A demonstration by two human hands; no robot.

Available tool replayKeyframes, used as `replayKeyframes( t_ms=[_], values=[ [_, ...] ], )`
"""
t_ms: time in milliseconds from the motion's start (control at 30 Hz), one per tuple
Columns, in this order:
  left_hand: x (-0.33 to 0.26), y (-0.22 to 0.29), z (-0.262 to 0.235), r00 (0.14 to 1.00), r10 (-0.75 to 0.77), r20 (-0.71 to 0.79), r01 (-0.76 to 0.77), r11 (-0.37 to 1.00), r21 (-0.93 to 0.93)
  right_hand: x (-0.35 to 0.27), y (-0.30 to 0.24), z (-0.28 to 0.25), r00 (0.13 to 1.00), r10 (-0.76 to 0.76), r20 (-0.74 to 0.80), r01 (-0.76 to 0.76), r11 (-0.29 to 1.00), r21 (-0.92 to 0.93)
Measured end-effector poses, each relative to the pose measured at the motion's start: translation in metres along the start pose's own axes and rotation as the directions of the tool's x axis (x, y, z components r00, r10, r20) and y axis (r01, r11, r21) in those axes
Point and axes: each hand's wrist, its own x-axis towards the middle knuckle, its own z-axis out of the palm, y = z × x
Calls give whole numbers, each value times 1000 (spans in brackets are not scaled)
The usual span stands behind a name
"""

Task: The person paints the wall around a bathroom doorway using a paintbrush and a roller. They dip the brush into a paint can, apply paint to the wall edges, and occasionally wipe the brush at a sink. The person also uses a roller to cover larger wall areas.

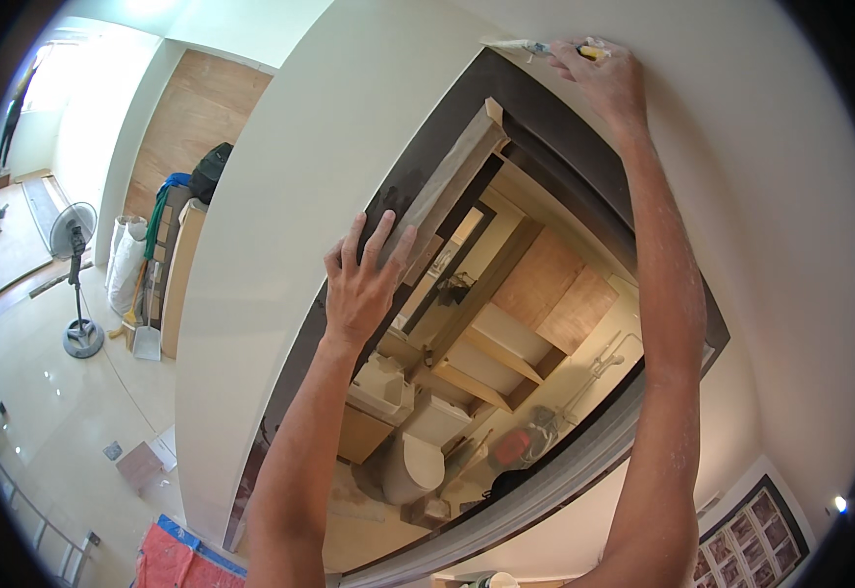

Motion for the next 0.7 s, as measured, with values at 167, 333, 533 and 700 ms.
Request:
replayKeyframes(
  t_ms=[167,333,533,700],
  values=[
    [-1,-1,2,1000,-10,-17,10,1000,-3,-5,-1,-5,1000,3,14,-3,1000,18],
    [-1,0,2,1000,-4,-5,4,1000,14,-10,8,-9,1000,-1,-22,2,1000,31],
    [-2,-2,4,1000,7,-5,-7,999,31,-13,9,-12,1000,4,-28,-4,1000,13],
    [-1,-2,4,1000,9,-13,-9,999,33,-17,15,-15,999,16,-46,-15,1000,20]
  ],
)
